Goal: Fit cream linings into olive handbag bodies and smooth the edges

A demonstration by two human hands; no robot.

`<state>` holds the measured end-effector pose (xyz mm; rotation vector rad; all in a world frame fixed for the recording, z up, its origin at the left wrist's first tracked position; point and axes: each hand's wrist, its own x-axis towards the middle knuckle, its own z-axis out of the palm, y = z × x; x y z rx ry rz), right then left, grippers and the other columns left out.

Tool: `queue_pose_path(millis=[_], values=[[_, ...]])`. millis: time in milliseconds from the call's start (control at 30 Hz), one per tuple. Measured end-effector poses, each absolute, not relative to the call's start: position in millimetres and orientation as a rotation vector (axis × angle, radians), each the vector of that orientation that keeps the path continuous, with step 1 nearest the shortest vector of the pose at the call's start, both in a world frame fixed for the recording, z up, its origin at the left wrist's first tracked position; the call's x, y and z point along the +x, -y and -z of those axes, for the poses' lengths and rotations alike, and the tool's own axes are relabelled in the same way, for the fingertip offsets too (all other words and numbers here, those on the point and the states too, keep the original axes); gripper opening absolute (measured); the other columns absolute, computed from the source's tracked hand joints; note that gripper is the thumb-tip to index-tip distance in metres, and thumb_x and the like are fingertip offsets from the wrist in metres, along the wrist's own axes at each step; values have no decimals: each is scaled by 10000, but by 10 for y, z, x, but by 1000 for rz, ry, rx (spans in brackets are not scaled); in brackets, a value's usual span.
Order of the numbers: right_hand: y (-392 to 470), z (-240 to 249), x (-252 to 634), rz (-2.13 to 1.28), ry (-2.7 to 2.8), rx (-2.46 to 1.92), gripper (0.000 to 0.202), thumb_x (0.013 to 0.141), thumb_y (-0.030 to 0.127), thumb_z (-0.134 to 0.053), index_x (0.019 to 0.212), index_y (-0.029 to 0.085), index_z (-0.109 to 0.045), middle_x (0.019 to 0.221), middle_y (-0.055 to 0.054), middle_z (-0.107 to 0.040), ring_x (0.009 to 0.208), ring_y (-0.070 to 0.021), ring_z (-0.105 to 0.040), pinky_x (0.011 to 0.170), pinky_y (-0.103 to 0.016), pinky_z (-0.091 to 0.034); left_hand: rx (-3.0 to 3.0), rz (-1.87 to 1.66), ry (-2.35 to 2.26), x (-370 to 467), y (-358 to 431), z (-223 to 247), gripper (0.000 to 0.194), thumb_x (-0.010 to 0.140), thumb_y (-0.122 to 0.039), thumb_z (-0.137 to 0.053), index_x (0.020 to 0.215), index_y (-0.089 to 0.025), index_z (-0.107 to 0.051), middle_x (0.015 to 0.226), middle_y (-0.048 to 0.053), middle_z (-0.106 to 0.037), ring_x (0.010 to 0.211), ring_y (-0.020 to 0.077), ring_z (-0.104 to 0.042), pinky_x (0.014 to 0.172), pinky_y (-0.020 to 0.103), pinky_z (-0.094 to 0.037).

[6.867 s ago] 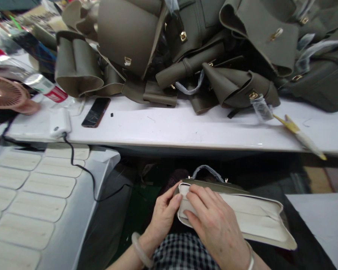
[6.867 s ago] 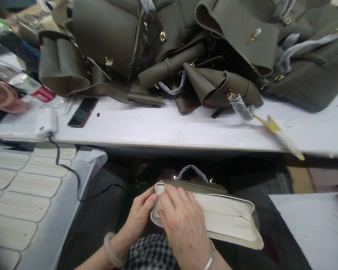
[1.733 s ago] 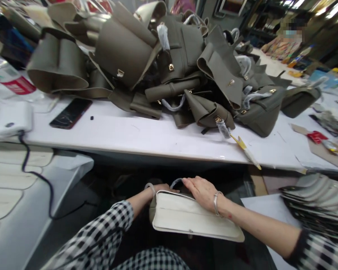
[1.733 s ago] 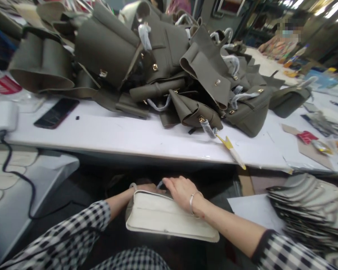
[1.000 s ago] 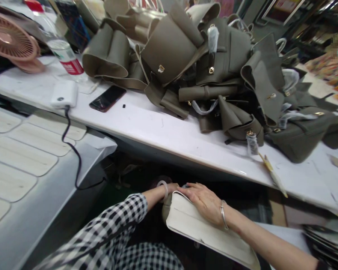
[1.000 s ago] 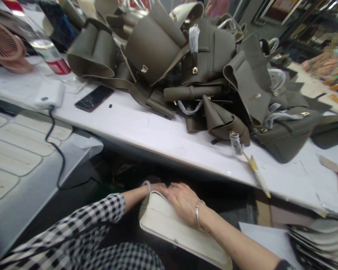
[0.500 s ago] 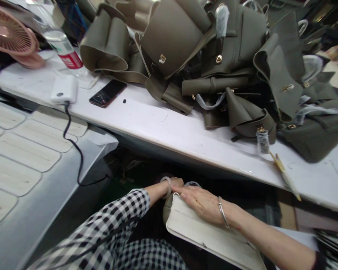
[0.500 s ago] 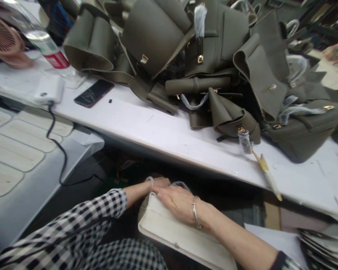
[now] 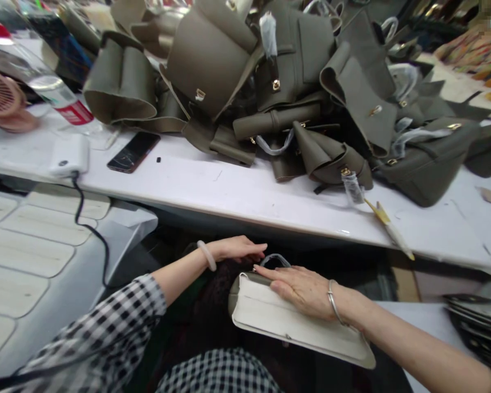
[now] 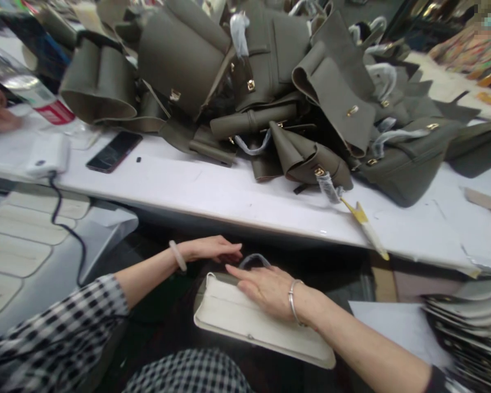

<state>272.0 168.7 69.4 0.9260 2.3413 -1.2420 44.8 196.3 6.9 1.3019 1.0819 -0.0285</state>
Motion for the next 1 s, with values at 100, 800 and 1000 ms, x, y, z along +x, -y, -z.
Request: queue_pose_path(millis=[100, 800, 1000], values=[[-1647, -698, 3018, 1241, -2275, 988, 514, 1036, 462, -248, 1541, 366, -265, 1495, -41, -462, 1328, -303, -480, 1118, -553, -309, 1277, 23, -931, 324, -1867, -382, 617, 831, -680, -545, 1081, -158, -759, 978, 64, -759, 849, 202, -648, 714, 260, -473], [-1375, -571, 3500, 1800, -2260, 2363, 508, 776, 638, -667, 1128, 275, -726, 1213, -47, -692, 1215, -284, -577, 1154, -471, -291, 2026, -235, -946, 823, -1594, -750, 260, 850, -383, -642, 1050, -228, -704, 1170, 44, -671, 1036, 224, -599, 929, 307, -430], [-416, -15, 3580, 1617, -1669, 3461, 852, 892, 785, -162, 1009, 117, -678, 844, -167, -711, 817, -302, -693, 696, -464, -563, 2150, -240, -709, 1297, -1359, -865, 142, 835, -366, -701, 897, -238, -690, 1348, 67, -571, 1241, 249, -515, 1062, 398, -397]])
